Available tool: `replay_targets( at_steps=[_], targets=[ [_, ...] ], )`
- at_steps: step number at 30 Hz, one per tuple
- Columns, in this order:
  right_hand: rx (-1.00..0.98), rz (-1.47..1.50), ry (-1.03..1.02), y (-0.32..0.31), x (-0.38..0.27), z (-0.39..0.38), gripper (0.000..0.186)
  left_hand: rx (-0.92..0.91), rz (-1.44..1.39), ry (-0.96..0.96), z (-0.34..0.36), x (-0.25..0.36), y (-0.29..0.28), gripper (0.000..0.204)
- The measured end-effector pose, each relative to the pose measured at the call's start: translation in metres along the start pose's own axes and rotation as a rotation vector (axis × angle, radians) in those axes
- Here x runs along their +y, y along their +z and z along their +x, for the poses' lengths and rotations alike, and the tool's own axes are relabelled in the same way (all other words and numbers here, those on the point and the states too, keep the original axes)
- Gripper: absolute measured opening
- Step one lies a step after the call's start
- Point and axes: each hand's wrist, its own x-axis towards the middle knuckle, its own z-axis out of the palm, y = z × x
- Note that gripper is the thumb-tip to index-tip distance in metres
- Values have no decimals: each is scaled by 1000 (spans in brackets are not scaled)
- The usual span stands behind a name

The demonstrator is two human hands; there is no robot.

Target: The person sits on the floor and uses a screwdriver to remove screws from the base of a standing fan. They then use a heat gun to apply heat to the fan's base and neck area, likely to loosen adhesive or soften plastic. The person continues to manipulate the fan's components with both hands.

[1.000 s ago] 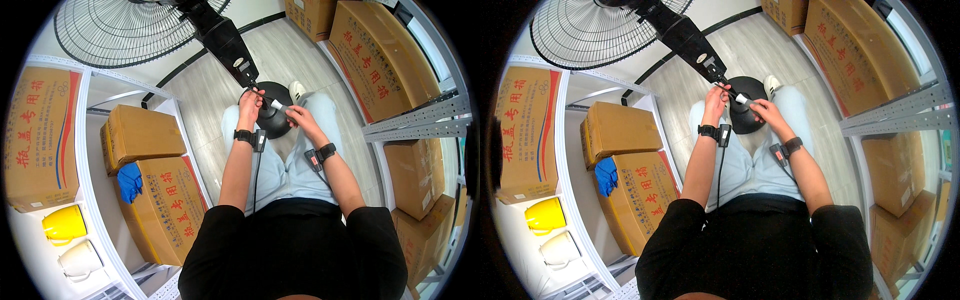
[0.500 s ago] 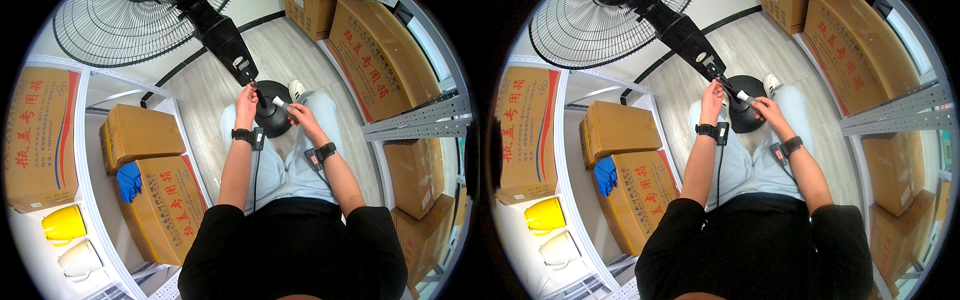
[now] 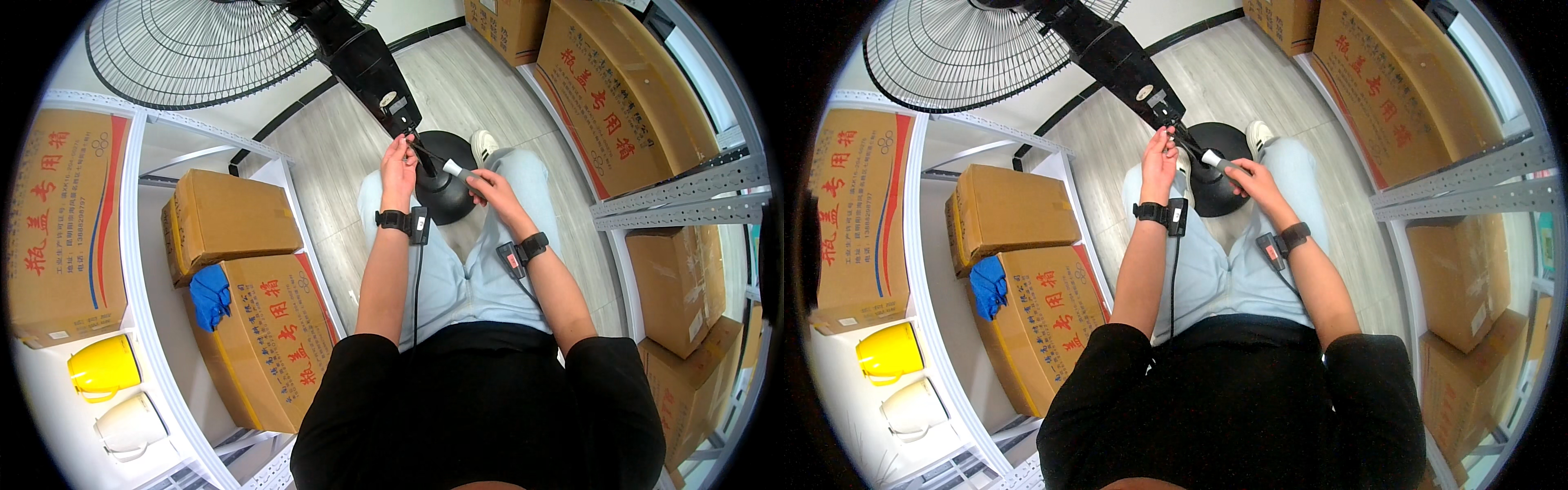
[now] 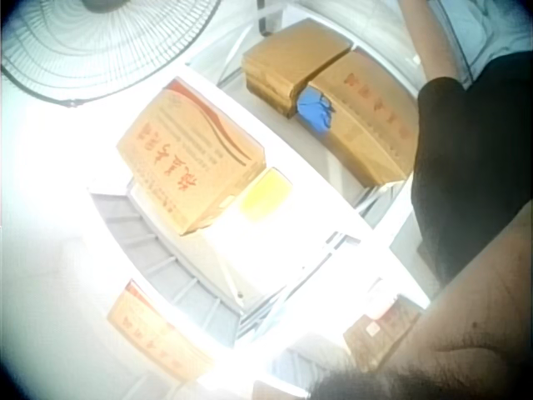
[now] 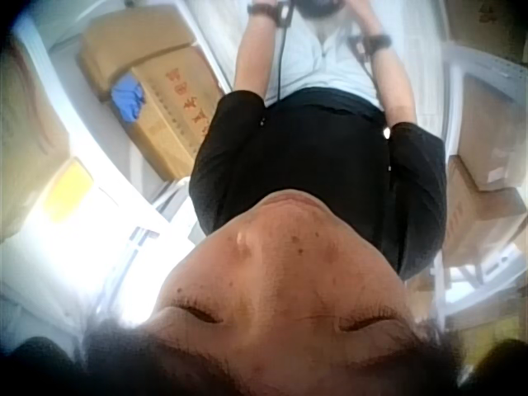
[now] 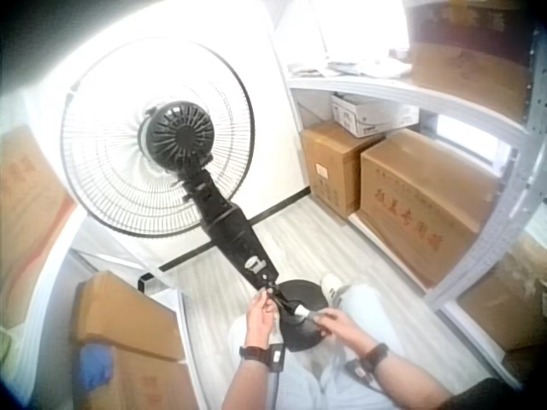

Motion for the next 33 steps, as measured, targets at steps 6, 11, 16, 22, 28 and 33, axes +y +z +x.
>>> replay_targets(
  at_steps=[6,11,16,22,28,33],
  targets=[
    [46,-50,-25,0,1,-1,33,-21,-4,1,-1,1,1,21],
    [202,-244,-148,10,-5,-6,32,-11,9,2,-1,6,2,25],
    [188,-234,-126,12,-5,-6,32,-50,-59,-37,-1,8,5,24],
    [197,-208,-111,21,-6,-8,33,-88,-125,-85,0,12,3,18],
    [294,-382,-269,34,-10,-14,31,-130,-207,-147,2,18,5,15],
    [327,-452,-348,45,-18,-17,31,-162,-247,-83,3,22,13,16]
  ],
)
